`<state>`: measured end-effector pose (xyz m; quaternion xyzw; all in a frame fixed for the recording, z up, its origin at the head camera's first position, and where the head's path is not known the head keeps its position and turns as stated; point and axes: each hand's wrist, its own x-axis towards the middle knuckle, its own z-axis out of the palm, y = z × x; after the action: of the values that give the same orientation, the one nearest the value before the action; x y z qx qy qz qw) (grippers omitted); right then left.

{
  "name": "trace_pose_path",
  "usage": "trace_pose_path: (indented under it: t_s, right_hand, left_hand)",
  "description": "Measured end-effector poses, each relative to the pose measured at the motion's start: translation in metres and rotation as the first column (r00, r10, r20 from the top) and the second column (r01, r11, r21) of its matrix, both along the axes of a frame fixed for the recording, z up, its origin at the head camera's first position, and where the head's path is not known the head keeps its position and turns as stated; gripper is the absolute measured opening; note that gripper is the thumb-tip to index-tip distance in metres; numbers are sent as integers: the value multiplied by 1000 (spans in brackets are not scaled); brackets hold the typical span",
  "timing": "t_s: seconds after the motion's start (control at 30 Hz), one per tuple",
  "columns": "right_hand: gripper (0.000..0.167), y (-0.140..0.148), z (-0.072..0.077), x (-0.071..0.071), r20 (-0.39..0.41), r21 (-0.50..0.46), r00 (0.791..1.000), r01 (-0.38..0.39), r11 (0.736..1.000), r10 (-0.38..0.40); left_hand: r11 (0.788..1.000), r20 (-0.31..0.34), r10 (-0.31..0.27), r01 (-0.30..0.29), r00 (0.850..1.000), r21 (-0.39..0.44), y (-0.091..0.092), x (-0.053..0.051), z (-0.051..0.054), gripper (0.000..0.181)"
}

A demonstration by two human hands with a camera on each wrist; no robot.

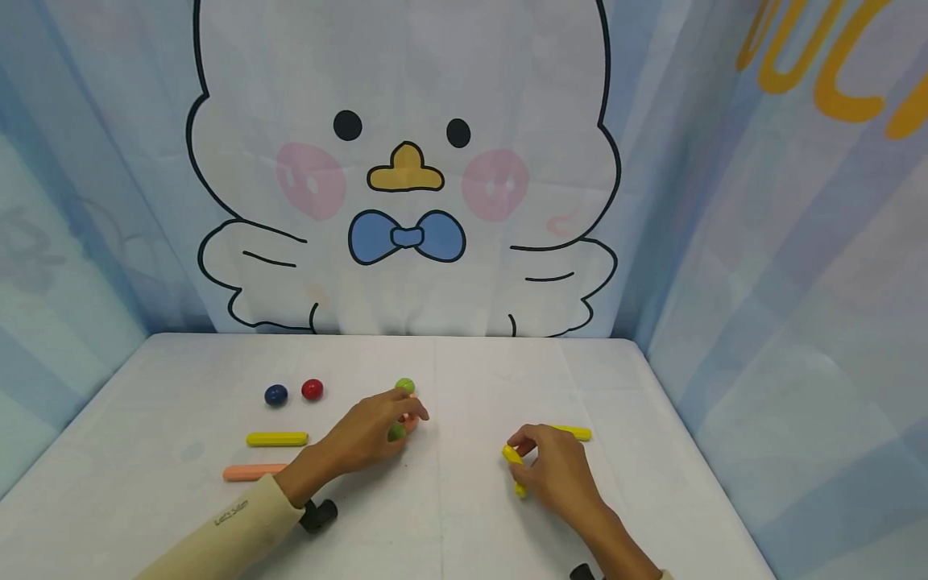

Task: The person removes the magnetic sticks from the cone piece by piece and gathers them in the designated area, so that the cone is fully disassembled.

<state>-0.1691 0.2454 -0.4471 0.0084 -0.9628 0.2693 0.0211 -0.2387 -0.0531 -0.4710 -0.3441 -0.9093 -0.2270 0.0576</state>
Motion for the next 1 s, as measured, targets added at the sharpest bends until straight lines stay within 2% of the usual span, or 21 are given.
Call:
trace_pose_path:
  t_s: [0.3, 0.53, 0.8, 1.0]
  right_hand:
    - [26, 10, -3, 2, -4, 44, 1000, 5, 999, -5]
    - [28, 12, -6, 1, 7, 73, 1000, -2, 997, 1]
    - [27, 9, -5, -3, -72, 109, 997, -5, 994, 13]
    - [27, -10, 2, -9, -95, 89, 995, -14, 996, 22]
  left_hand:
    - [995, 86, 90, -92, 992, 25, -3, 1, 1, 37]
    - [995, 88, 95, -95, 992, -6, -4, 0, 0, 32]
    - [990, 126, 144, -141, 982, -31, -6, 0, 0, 29]
    - [989, 148, 147, -149, 978, 1, -7, -1, 0, 25]
